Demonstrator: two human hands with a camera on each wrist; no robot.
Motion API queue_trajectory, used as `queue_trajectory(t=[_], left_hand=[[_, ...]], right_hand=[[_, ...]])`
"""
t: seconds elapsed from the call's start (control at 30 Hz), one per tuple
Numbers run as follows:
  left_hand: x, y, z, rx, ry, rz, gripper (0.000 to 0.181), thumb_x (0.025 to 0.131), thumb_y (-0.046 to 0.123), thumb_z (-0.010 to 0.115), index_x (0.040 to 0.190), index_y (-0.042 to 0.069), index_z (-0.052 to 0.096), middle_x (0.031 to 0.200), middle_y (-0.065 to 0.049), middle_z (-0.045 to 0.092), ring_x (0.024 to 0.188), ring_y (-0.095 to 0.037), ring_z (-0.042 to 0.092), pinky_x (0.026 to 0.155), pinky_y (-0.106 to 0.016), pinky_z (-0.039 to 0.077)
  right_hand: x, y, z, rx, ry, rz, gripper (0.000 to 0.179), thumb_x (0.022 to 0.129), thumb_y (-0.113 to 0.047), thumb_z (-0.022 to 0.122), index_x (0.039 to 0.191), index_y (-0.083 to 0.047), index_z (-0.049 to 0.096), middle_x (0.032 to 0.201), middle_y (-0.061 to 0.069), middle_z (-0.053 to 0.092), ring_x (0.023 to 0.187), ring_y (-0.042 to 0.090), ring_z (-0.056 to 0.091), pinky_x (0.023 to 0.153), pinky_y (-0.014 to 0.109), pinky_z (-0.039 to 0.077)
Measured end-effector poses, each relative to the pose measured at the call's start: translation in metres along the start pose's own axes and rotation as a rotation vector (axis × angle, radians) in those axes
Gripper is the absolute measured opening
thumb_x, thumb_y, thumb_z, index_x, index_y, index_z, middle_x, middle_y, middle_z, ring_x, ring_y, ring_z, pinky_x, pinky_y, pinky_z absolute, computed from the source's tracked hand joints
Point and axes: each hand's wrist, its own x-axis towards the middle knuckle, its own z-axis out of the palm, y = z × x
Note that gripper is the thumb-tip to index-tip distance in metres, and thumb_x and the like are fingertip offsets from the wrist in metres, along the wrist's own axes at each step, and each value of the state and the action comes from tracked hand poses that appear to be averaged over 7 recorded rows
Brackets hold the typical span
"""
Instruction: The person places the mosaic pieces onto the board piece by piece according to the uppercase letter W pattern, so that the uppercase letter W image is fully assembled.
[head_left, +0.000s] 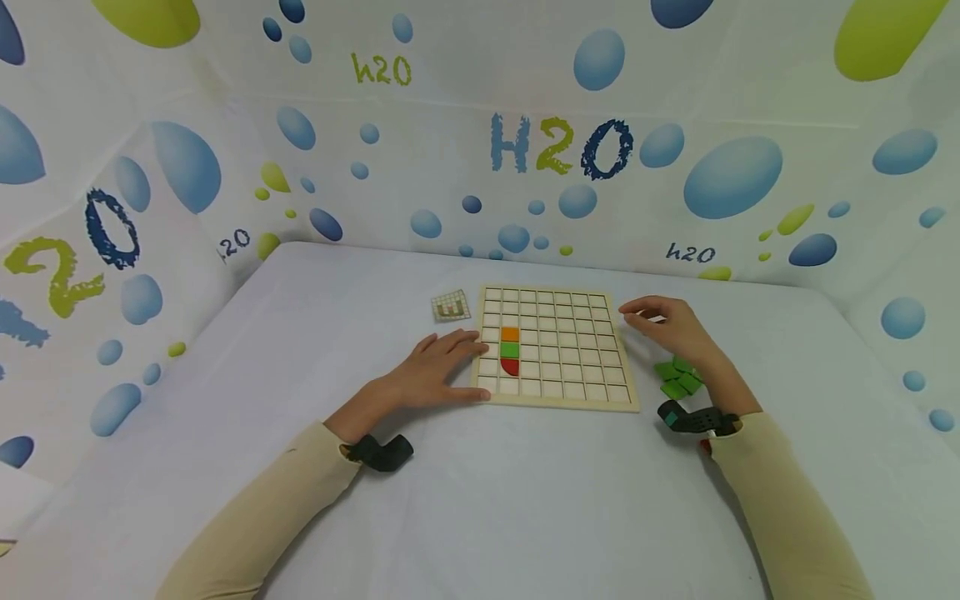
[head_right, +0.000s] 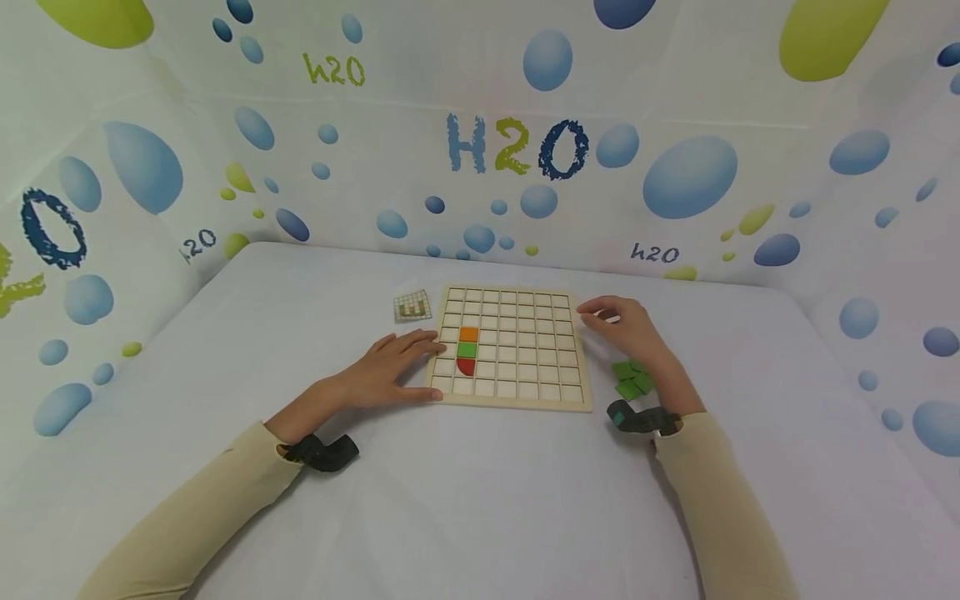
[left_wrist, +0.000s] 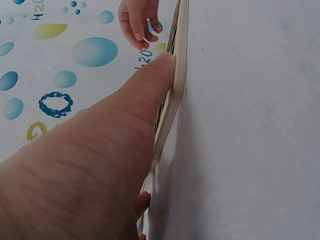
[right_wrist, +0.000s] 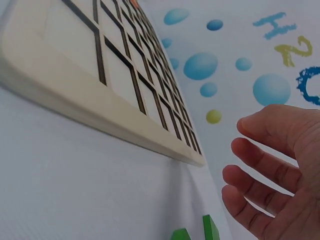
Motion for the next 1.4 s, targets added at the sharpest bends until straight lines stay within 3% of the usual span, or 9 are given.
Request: queue_trajectory(t=[0.23, 0.43, 0.87, 1.13, 1.4], left_hand=[[0.001, 0.000, 0.001, -0.010, 0.000, 0.002, 0.075, 0.088, 0.057, 0.064, 0.149, 0.021, 0.039, 0.160, -0.004, 0.024, 0.148, -0.024, 0.019, 0.118, -0.053, 0.007], [0.001, 0.001, 0.000, -0.006, -0.001, 0.005, 0.076, 0.088, 0.057, 0.063, 0.150, 0.020, 0.038, 0.160, -0.004, 0.023, 0.148, -0.024, 0.019, 0.118, -0.054, 0.007], [-0.001, -0.001, 0.001, -0.009, 0.008, 0.007, 0.075, 0.089, 0.056, 0.063, 0.149, 0.019, 0.038, 0.160, -0.005, 0.024, 0.148, -0.025, 0.020, 0.118, -0.055, 0.008], [-0.001, 0.000, 0.000, -0.026, 0.012, 0.017, 0.074, 0.089, 0.054, 0.064, 0.149, 0.018, 0.039, 0.159, -0.006, 0.025, 0.148, -0.026, 0.020, 0.117, -0.055, 0.008], [-0.002, 0.000, -0.001, -0.024, 0.007, 0.009, 0.075, 0.088, 0.054, 0.065, 0.149, 0.019, 0.039, 0.159, -0.006, 0.025, 0.148, -0.026, 0.020, 0.118, -0.055, 0.006]], right_hand=[[-0.004, 0.011, -0.007, -0.007, 0.049, 0.016, 0.034, 0.100, -0.026, 0.056, 0.120, -0.001, 0.066, 0.118, 0.018, 0.064, 0.098, 0.015, 0.056, 0.069, 0.024, 0.048], [-0.004, 0.018, -0.012, 0.011, 0.066, 0.053, 0.036, 0.100, -0.029, 0.056, 0.120, -0.001, 0.066, 0.118, 0.019, 0.064, 0.093, 0.006, 0.053, 0.070, 0.022, 0.046], [-0.006, 0.031, -0.012, -0.018, 0.066, 0.137, 0.035, 0.100, -0.026, 0.057, 0.120, 0.002, 0.065, 0.118, 0.021, 0.061, 0.093, 0.022, 0.050, 0.066, 0.020, 0.044], [-0.007, 0.036, -0.014, -0.020, 0.051, 0.225, 0.035, 0.098, -0.024, 0.060, 0.122, 0.002, 0.063, 0.113, 0.020, 0.059, 0.089, 0.024, 0.050, 0.063, 0.020, 0.045], [-0.006, 0.038, -0.014, -0.026, 0.022, 0.258, 0.038, 0.095, -0.024, 0.064, 0.122, 0.002, 0.062, 0.111, 0.020, 0.059, 0.092, 0.025, 0.052, 0.068, 0.019, 0.045]])
